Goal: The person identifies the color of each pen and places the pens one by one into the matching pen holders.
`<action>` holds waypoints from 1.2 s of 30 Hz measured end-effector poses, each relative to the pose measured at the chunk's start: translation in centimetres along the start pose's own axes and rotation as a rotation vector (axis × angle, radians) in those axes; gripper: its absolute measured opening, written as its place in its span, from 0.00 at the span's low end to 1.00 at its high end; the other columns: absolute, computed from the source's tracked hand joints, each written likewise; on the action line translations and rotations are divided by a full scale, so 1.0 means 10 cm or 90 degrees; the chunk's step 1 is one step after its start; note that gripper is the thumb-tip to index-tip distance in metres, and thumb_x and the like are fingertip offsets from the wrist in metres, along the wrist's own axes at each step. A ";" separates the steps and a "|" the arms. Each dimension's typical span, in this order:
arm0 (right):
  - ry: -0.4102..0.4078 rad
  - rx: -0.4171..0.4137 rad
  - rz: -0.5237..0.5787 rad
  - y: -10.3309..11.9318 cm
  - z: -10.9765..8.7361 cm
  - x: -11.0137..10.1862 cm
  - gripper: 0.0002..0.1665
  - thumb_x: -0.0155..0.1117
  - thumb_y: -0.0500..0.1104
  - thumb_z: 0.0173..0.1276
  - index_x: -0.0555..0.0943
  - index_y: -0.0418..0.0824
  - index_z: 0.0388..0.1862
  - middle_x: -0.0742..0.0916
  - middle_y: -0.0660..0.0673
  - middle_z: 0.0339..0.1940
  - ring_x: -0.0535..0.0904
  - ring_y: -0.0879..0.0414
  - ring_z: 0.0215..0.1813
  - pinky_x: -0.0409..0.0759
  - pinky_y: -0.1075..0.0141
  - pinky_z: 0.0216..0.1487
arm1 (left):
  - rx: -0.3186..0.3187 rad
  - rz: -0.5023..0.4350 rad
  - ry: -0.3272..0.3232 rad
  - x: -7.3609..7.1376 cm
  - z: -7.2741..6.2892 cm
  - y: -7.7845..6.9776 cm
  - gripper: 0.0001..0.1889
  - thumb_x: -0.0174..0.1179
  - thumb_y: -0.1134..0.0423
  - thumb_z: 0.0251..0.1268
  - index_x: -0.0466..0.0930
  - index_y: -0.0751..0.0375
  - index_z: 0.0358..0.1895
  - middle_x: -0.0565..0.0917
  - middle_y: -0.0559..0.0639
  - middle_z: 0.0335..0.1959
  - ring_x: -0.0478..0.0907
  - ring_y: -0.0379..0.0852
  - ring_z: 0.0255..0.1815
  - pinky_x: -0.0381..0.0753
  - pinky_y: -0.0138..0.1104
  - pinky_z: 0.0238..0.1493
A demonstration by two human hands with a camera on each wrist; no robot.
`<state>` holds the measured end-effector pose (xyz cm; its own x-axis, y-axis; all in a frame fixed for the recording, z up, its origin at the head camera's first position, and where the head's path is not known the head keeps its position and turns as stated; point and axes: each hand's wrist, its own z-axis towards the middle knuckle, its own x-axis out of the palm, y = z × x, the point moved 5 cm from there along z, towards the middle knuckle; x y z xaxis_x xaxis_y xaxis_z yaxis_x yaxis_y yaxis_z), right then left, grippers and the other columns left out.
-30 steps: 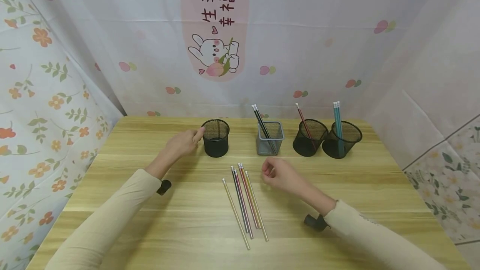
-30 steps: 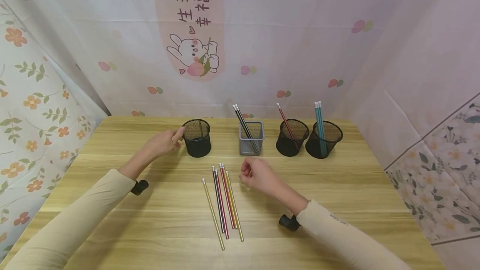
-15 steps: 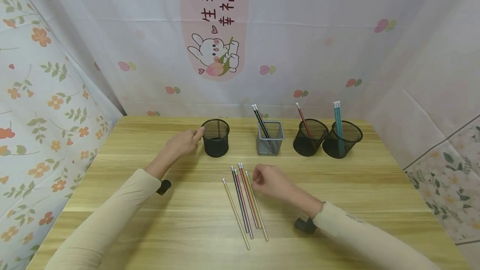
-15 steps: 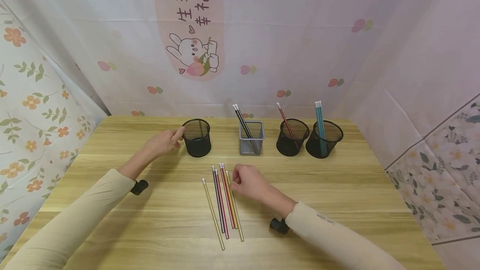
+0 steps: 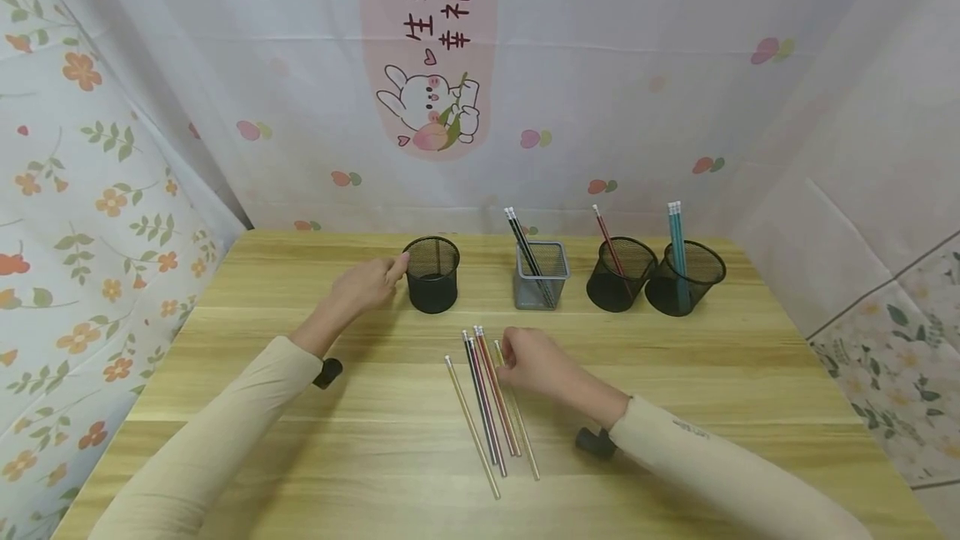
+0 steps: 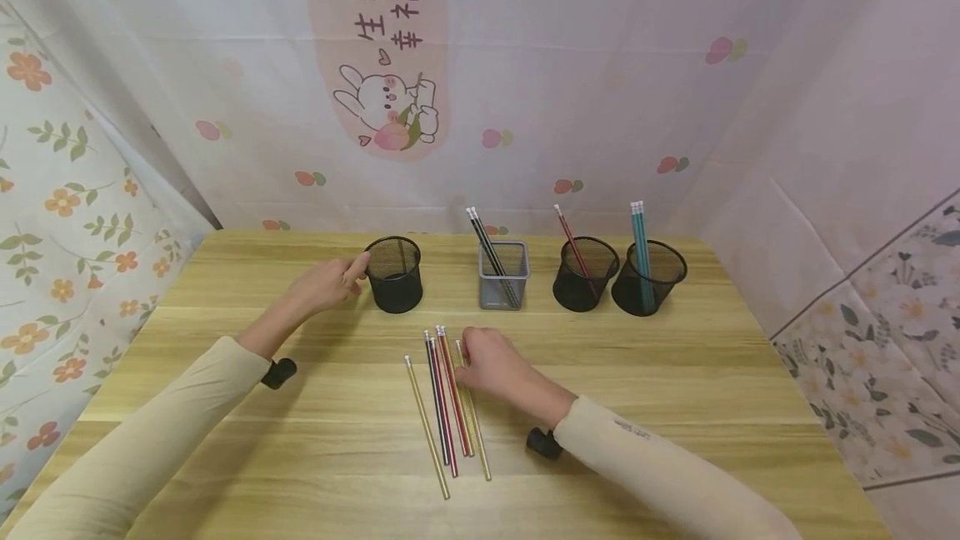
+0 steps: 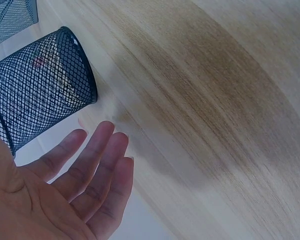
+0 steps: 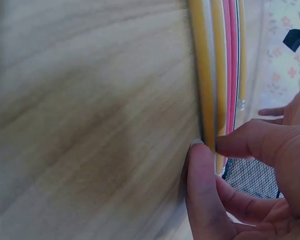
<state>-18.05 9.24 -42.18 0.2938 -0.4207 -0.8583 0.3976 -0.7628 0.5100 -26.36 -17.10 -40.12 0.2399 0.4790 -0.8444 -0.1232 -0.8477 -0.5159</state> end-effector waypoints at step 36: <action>0.091 0.073 0.100 -0.15 -0.02 -0.05 0.09 0.69 0.31 0.55 0.77 0.40 0.29 0.78 0.50 0.20 0.68 0.60 0.19 0.66 0.68 0.21 | 0.000 0.007 -0.002 -0.01 0.00 -0.01 0.39 0.25 0.40 0.84 0.66 0.70 0.74 0.82 0.64 0.58 0.75 0.65 0.63 0.70 0.60 0.61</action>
<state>-18.56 10.67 -42.50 0.4683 -0.4709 -0.7476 0.2382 -0.7475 0.6200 -26.38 -17.02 -39.99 0.2352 0.4698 -0.8509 -0.1261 -0.8533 -0.5060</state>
